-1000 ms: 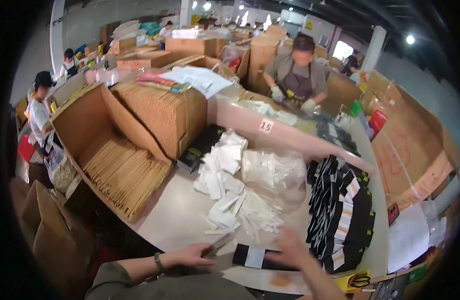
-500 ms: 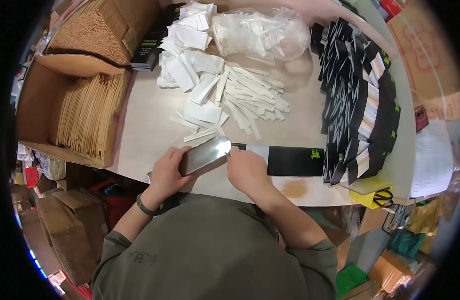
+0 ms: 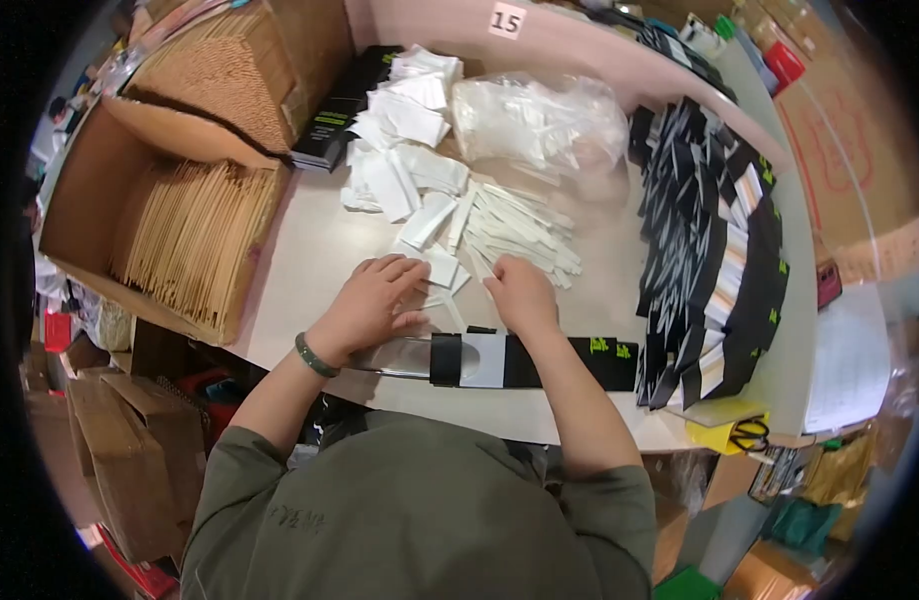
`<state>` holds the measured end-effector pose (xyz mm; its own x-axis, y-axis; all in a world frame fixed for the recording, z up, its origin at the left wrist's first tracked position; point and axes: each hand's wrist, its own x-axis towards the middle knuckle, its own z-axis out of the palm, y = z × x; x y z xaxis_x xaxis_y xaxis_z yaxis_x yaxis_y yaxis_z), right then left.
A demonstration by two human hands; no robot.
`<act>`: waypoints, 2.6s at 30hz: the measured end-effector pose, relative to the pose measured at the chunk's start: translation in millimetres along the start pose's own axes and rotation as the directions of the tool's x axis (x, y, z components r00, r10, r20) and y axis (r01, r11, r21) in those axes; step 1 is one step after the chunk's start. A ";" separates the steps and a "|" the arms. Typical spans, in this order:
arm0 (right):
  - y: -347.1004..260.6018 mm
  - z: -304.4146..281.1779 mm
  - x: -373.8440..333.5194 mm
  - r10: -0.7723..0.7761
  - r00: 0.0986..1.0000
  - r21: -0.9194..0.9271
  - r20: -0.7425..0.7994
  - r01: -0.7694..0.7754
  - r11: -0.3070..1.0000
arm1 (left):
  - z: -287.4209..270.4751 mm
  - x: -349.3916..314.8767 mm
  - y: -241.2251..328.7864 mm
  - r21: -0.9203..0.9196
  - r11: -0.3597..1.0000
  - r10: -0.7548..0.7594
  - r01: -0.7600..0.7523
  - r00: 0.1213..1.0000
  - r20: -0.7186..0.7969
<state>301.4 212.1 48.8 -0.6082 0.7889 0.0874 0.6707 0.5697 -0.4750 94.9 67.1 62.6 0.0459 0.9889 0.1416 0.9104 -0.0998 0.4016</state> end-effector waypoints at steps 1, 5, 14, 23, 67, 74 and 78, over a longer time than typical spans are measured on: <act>6.5 2.2 4.9 0.163 0.975 0.089 0.153 -0.178 0.980 | -3.9 5.9 -0.8 0.038 0.999 -0.004 0.000 0.996 0.086; 7.5 -6.7 -1.2 0.051 0.998 -0.046 -0.042 -0.053 0.998 | -40.0 -35.4 -22.1 -0.018 0.982 -0.188 0.189 0.953 -0.239; -38.1 29.2 41.0 -0.436 0.877 -0.112 0.204 0.463 0.879 | -108.5 -159.3 -154.0 0.233 0.572 -0.752 0.786 0.616 -0.234; -77.6 7.3 -18.5 -0.430 0.771 0.242 0.470 0.356 0.903 | -102.8 -168.9 -163.1 0.150 0.728 -0.630 0.669 0.739 -0.239; -47.3 3.1 -83.2 -0.437 0.882 0.101 0.177 0.425 0.899 | 7.5 -55.8 20.0 -0.375 0.789 -0.564 0.487 0.816 -0.125; -46.0 -3.6 -84.4 -0.439 0.885 0.144 0.158 0.419 0.897 | 6.3 -50.6 58.6 -0.795 0.542 -0.239 0.274 0.957 0.167; -57.1 -17.8 -80.8 -0.576 0.811 0.110 0.096 0.567 0.816 | -24.9 -57.5 23.1 0.109 0.994 0.039 -0.006 0.951 -0.305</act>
<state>319.9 119.9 84.4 -0.9211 0.2895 0.2602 0.1559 0.8869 -0.4348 103.0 5.2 86.2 -0.0465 0.9031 0.4268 0.9494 -0.0929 0.2999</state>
